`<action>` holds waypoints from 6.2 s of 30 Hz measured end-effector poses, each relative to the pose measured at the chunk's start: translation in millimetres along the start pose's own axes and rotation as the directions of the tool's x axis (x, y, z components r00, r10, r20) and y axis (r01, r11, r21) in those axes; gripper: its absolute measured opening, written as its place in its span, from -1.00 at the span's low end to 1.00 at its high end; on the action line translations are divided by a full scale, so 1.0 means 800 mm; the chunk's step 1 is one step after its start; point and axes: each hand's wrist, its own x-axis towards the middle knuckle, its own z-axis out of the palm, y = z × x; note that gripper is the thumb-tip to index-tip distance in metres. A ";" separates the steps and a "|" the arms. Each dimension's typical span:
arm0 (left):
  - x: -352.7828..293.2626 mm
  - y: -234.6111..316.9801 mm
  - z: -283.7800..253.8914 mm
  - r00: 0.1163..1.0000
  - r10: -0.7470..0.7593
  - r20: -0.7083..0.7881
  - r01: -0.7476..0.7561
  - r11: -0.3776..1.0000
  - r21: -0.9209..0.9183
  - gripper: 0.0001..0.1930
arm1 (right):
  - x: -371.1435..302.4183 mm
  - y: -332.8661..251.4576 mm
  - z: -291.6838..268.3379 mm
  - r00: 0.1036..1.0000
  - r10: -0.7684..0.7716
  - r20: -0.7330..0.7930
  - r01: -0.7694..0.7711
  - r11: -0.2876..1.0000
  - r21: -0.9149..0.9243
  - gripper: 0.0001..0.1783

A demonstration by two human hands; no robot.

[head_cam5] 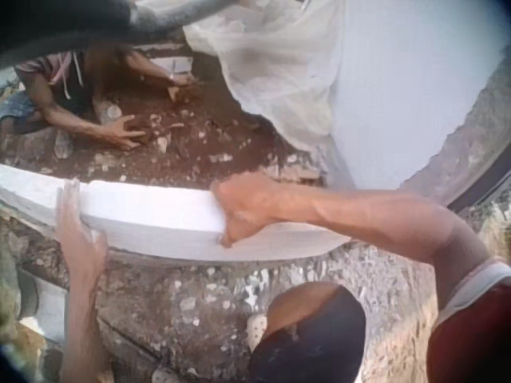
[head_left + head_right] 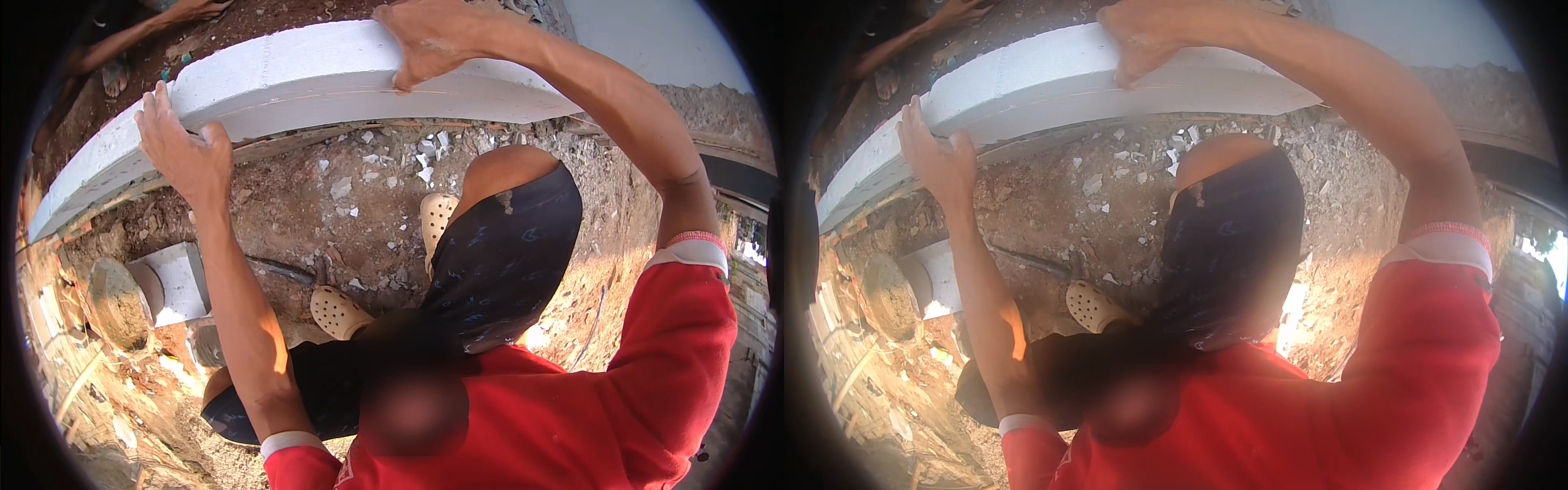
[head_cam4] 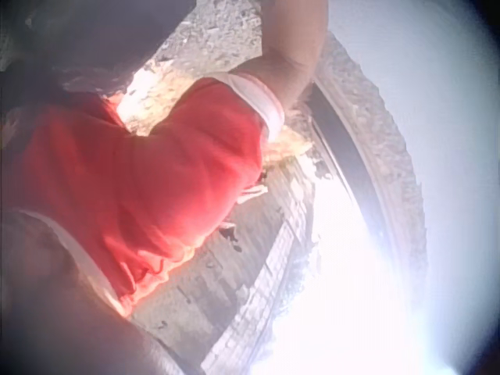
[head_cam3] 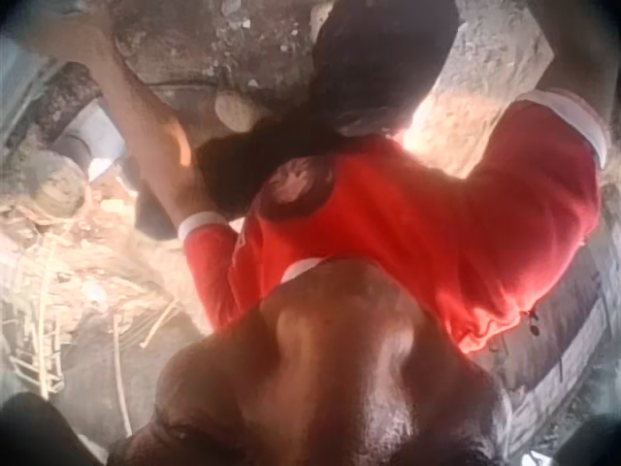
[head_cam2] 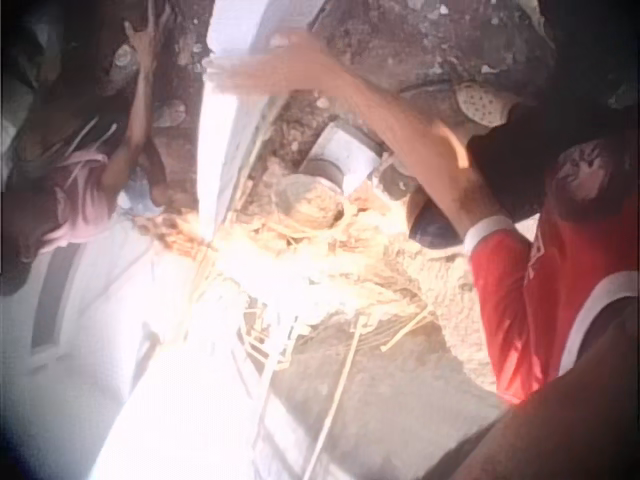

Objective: The person scoops mortar from a bucket with a trowel, spreads it along a curved wall base, and places white rectangular blocks into the mortar. They tap and adjust the blocks with a hammer to align them along the curve.

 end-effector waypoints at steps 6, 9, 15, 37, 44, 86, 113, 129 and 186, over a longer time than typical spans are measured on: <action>0.035 -0.045 -0.022 0.913 0.270 0.305 -0.300 0.952 0.057 -0.17 | -0.014 0.023 -0.001 0.960 -0.239 -0.149 0.258 0.958 0.127 -0.16; 0.048 -0.059 -0.030 0.873 0.324 0.364 -0.343 0.939 -0.013 -0.20 | -0.055 0.064 -0.017 0.944 -0.202 -0.259 0.252 0.952 0.176 -0.12; 0.061 -0.068 -0.036 0.827 0.419 0.374 -0.422 0.903 -0.078 -0.27 | -0.263 0.141 0.034 0.525 0.433 -0.733 0.130 0.810 0.572 -0.30; 0.059 -0.080 -0.043 0.809 0.429 0.403 -0.431 0.898 -0.090 -0.20 | -0.148 0.266 0.372 0.211 0.833 -0.511 0.545 0.334 0.769 -0.55; 0.059 -0.080 -0.045 0.807 0.448 0.385 -0.447 0.889 -0.098 -0.21 | -0.154 0.255 0.403 -0.029 0.975 -0.219 0.284 0.218 0.934 -0.40; 0.060 -0.095 -0.037 0.775 0.484 0.407 -0.501 0.863 -0.071 -0.19 | -0.143 0.202 0.363 0.124 0.968 -0.220 0.752 0.053 0.658 -0.49; 0.106 -0.096 -0.066 0.630 0.634 0.449 -0.511 0.773 -0.375 -0.39 | 0.094 -0.402 0.401 0.741 -0.669 -0.062 0.595 0.610 0.523 -0.35; 0.120 -0.050 -0.073 0.637 0.448 0.627 -0.295 0.894 -0.338 -0.14 | 0.096 -0.336 0.346 0.842 -0.533 0.077 0.204 0.448 0.871 -0.36; 0.094 -0.079 -0.020 0.706 0.461 0.537 -0.515 0.856 -0.057 0.07 | -0.128 -0.073 0.071 0.946 0.149 -0.288 0.080 0.752 0.654 -0.39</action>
